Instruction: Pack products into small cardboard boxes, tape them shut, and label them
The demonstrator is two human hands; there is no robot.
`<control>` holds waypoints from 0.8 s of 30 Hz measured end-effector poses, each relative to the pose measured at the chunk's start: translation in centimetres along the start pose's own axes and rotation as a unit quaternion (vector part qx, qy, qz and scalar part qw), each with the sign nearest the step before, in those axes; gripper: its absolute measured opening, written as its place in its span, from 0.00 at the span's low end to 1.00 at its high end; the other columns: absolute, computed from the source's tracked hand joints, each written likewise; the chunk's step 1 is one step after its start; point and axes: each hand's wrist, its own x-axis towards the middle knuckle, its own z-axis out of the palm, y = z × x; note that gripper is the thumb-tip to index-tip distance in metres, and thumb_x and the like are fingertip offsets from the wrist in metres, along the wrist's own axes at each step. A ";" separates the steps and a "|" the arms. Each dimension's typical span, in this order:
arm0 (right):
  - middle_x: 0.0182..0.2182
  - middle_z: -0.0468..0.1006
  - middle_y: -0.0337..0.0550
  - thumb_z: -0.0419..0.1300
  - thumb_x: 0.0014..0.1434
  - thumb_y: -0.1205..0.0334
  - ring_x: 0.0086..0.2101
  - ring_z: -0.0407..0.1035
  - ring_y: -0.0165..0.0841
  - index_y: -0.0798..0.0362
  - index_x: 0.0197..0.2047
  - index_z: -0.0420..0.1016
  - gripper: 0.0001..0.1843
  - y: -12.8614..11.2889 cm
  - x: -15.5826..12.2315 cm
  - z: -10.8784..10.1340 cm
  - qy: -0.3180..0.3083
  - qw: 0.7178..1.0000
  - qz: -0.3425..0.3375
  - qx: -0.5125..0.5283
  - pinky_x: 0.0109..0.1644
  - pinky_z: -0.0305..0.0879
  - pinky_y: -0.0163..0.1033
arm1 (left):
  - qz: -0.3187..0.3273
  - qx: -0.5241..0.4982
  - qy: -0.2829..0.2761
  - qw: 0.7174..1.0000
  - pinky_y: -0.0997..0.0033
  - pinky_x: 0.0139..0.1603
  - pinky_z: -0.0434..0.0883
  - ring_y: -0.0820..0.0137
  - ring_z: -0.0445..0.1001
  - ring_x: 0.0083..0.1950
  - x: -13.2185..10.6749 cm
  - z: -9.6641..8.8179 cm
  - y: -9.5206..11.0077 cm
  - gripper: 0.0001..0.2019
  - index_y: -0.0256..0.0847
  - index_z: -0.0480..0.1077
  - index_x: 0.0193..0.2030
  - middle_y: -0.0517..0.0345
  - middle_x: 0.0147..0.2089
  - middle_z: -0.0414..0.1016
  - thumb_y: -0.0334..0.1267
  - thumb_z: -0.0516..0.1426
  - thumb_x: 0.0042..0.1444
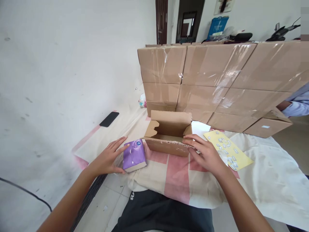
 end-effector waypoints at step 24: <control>0.41 0.84 0.48 0.54 0.57 0.77 0.36 0.80 0.37 0.49 0.53 0.76 0.24 -5.0 -3.3 5.4 0.140 0.979 -0.064 -0.132 0.37 0.78 0.40 | -0.186 -0.260 0.018 0.947 0.56 0.53 0.77 0.53 0.75 0.59 13.6 -10.4 9.6 0.47 0.50 0.42 0.77 0.42 0.66 0.66 0.55 0.60 0.55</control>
